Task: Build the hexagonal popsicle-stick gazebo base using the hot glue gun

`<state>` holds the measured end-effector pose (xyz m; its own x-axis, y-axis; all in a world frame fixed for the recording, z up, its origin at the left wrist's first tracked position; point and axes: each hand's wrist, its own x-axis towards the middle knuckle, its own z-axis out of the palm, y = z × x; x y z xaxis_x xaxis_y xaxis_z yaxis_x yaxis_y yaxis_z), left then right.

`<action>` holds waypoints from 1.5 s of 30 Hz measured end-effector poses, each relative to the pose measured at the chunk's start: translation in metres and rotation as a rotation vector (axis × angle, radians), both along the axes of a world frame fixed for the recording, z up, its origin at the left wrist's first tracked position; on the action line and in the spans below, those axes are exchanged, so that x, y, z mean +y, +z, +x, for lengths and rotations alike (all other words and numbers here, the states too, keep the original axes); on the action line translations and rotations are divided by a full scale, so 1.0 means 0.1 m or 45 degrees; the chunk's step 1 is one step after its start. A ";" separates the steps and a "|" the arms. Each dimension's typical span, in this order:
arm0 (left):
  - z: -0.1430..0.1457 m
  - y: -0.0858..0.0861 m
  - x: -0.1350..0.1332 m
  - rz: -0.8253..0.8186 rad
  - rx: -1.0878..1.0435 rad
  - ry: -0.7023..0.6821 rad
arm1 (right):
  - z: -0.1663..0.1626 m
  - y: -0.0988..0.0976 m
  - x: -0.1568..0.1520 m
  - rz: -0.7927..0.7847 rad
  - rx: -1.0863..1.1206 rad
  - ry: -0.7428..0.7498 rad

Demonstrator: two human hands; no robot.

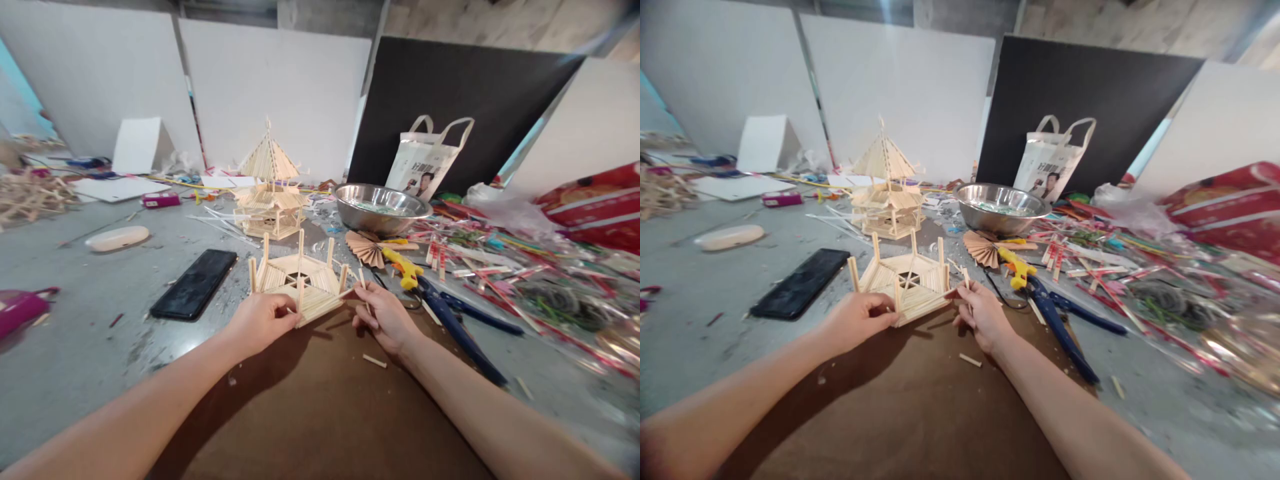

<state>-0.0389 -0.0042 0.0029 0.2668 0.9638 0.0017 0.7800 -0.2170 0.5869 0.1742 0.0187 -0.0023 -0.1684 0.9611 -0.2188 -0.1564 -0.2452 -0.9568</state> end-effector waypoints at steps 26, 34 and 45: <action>0.06 -0.05 -0.03 -0.071 -0.086 -0.009 | -0.14 0.02 -0.17 -0.094 0.075 -0.004; 0.06 -0.02 -0.03 -0.128 -0.138 -0.154 | -0.13 -0.02 -0.15 -0.098 0.086 0.032; 0.12 -0.03 -0.17 -0.182 -0.410 -0.562 | -0.08 0.00 -0.10 -0.043 0.031 -0.111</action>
